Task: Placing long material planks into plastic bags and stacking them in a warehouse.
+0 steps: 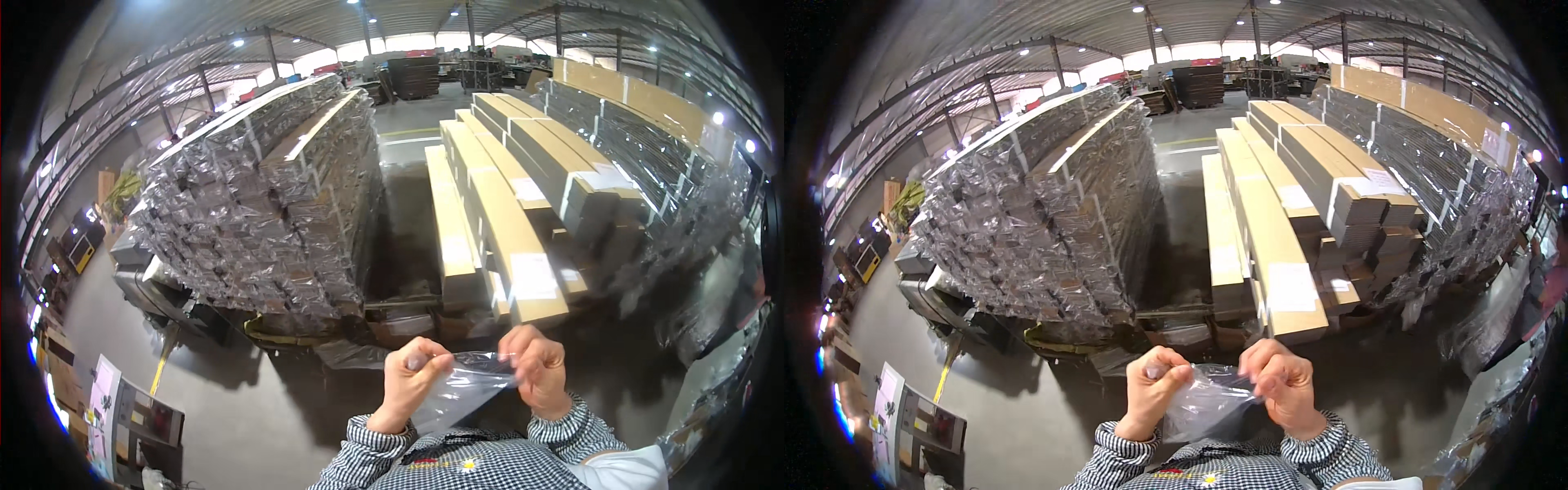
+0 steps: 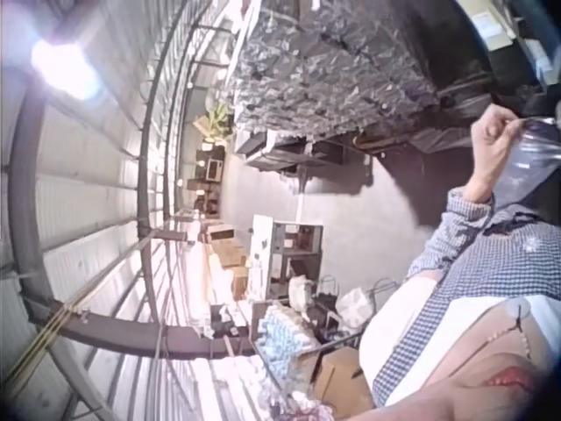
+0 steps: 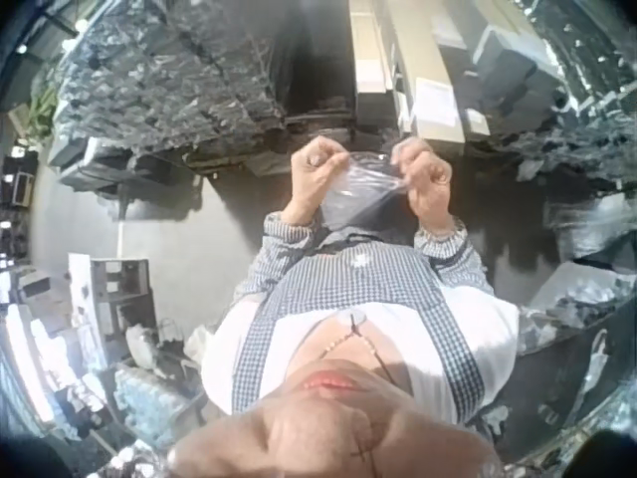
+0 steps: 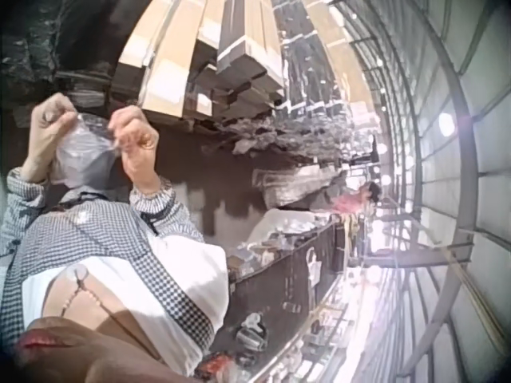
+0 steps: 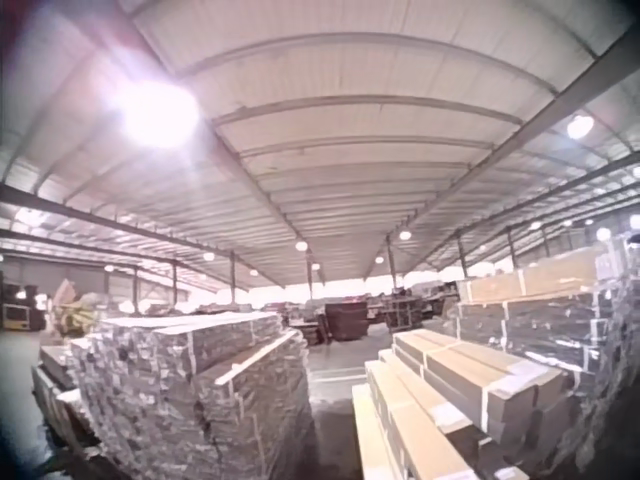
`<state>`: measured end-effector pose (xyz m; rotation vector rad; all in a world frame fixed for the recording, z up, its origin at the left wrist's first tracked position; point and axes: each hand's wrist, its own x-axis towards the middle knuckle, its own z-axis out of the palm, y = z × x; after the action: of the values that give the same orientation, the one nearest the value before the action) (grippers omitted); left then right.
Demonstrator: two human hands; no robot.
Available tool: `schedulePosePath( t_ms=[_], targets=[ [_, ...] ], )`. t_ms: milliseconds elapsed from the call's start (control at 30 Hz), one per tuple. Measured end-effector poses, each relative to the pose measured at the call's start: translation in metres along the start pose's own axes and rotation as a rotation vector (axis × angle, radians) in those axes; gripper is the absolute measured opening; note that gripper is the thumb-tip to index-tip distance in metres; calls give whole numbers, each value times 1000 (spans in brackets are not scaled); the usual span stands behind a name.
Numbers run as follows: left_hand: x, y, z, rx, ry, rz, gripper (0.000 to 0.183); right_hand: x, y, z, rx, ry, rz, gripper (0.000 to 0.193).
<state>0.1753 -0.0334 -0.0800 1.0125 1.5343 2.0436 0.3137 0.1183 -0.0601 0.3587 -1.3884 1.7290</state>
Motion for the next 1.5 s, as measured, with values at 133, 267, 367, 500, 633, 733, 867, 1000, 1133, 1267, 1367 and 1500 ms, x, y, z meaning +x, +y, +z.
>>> schedulePosePath(
  t_ms=[133,267,367,500,633,733,867,1000,1133,1267,1367,1500],
  targets=[
    [16,-10,31,-285,-90,-180,22,-10,-21,-30,521,89,429,35],
    [27,-9,10,-416,-535,-278,29,-3,-51,-92,-94,-241,354,9],
    [68,-18,34,483,-636,49,8,-15,-38,-134,-541,-323,320,2],
    [101,-51,62,803,-672,336,16,-13,-3,-177,-1245,-231,-113,6],
    [119,-39,77,463,-516,406,9,23,-5,-152,-789,153,-24,4],
    [122,-51,83,19,-301,-291,7,37,16,-157,-777,315,199,5],
    [120,-67,60,335,-398,-234,8,18,42,-180,-683,213,262,8],
    [142,-100,95,404,-11,142,11,34,66,-206,-757,382,209,10],
    [153,-102,92,294,-125,75,12,6,99,-297,-791,259,99,15],
    [140,-97,80,404,-128,120,14,51,19,-170,-1327,6,132,11],
    [135,-102,92,18,-114,-149,21,37,43,-220,-864,113,434,16],
    [105,-137,115,-335,62,-435,37,4,78,-246,-70,402,959,38]
  ],
)
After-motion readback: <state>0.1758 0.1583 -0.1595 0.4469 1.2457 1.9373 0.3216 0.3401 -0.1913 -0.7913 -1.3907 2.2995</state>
